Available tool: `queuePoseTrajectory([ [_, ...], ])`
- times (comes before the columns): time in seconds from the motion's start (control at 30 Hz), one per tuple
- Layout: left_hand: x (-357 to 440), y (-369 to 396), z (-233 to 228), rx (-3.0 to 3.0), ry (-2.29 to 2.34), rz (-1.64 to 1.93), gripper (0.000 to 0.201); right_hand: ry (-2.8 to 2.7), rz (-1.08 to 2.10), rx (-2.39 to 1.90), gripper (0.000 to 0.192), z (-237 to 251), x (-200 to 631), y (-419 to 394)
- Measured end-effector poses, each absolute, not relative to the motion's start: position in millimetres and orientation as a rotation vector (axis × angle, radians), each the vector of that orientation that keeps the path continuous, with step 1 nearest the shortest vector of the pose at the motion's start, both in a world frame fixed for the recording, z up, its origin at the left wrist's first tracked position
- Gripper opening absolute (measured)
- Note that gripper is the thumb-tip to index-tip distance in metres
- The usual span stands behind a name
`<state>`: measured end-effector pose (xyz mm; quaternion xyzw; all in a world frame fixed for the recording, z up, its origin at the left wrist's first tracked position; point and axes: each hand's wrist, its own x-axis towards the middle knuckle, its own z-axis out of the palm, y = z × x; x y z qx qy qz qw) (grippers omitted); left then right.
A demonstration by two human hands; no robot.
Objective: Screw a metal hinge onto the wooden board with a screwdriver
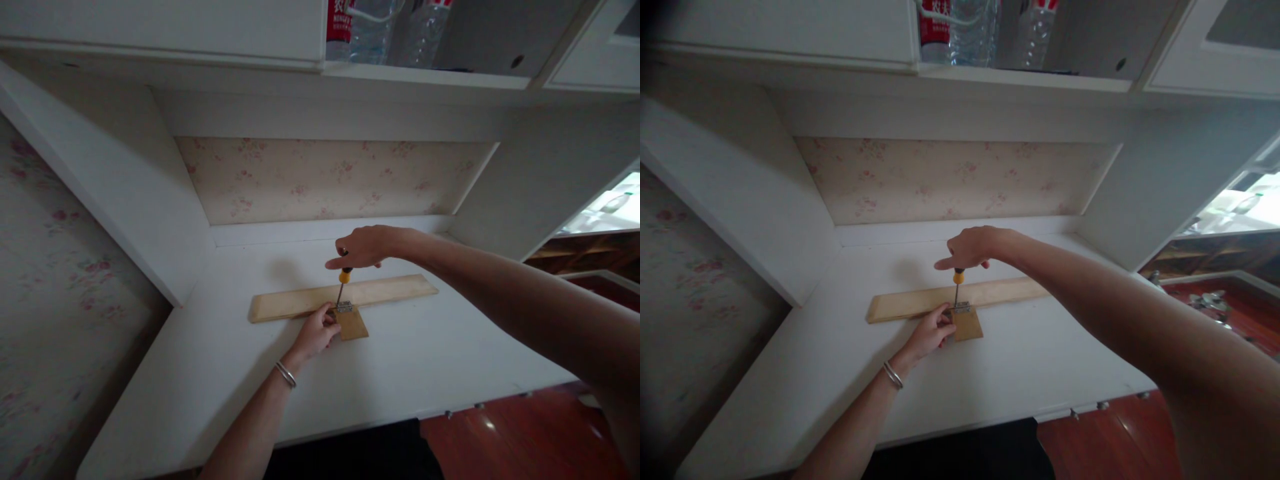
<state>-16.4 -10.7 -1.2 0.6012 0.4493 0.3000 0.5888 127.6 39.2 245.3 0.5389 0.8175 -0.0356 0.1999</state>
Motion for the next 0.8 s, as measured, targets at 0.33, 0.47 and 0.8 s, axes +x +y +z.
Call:
queuePoseTrajectory([
  [0.33, -16, -12, 7, 1.385, 1.058, 0.675, 0.058, 2.540, -0.050, 1.232, 0.045, 241, 136, 42],
  [0.47, -16, -12, 7, 1.395, 1.039, 0.674, 0.055, 2.460, 0.016, 1.421, 0.053, 234, 138, 46],
  [0.8, -16, -10, 1, 1.381, 1.052, 0.677, 0.062, 2.690, -0.060, 1.110, 0.031, 235, 137, 45],
])
